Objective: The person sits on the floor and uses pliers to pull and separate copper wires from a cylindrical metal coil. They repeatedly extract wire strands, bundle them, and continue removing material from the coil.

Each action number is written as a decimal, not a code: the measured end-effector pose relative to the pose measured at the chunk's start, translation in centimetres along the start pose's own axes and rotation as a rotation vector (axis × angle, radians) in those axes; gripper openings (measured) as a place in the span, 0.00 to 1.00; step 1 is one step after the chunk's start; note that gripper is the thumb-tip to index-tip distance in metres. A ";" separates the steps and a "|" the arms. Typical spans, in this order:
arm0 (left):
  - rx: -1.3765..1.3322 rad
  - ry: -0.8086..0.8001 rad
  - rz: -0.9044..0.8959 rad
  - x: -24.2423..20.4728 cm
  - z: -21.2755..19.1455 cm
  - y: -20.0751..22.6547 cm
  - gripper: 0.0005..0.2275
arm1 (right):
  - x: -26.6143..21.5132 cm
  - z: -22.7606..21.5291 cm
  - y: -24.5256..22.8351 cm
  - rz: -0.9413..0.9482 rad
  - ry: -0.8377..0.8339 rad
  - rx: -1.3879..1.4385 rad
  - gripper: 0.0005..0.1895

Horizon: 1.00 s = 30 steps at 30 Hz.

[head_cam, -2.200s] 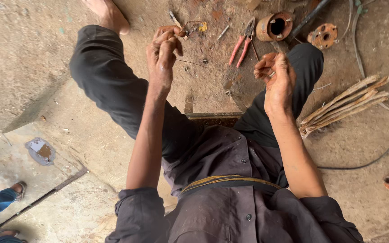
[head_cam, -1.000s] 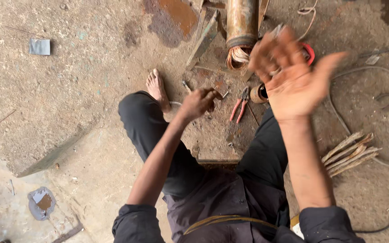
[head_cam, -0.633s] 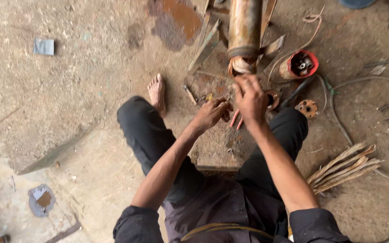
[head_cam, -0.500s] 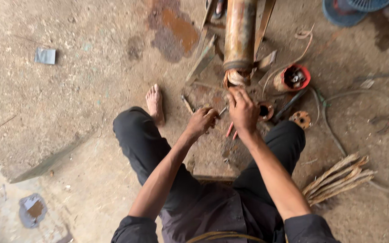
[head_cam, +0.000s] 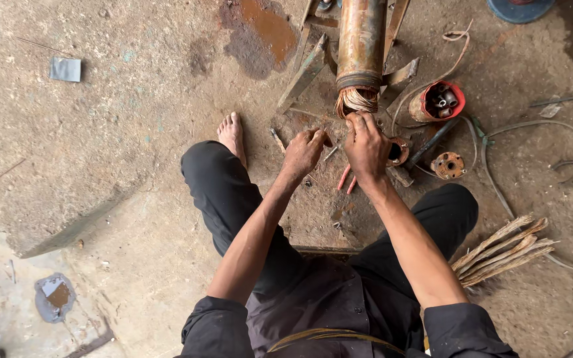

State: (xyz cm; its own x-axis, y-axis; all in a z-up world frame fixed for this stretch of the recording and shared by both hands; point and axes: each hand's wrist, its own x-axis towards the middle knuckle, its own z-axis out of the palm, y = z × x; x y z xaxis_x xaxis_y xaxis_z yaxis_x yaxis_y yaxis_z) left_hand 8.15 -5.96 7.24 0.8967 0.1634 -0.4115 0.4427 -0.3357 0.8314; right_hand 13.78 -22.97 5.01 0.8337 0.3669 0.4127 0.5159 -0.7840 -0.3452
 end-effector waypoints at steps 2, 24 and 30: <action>-0.029 0.056 0.086 0.0 -0.3 0.5 0.20 | 0.2 -0.1 0.5 0.016 -0.017 0.036 0.14; -0.085 0.148 -0.049 3.5 2.6 -0.9 0.17 | 1.0 -0.9 0.8 0.004 -0.084 0.011 0.07; 0.014 0.153 -0.026 5.7 4.2 -0.9 0.21 | 1.2 -1.4 0.8 -0.088 -0.061 0.038 0.08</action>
State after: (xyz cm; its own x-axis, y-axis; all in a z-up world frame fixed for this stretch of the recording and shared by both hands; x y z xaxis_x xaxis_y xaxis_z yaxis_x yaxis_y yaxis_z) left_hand 12.85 -8.64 2.56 0.8752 0.3110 -0.3705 0.4668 -0.3425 0.8153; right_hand 14.94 -23.88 6.42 0.7950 0.4640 0.3907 0.5935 -0.7284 -0.3424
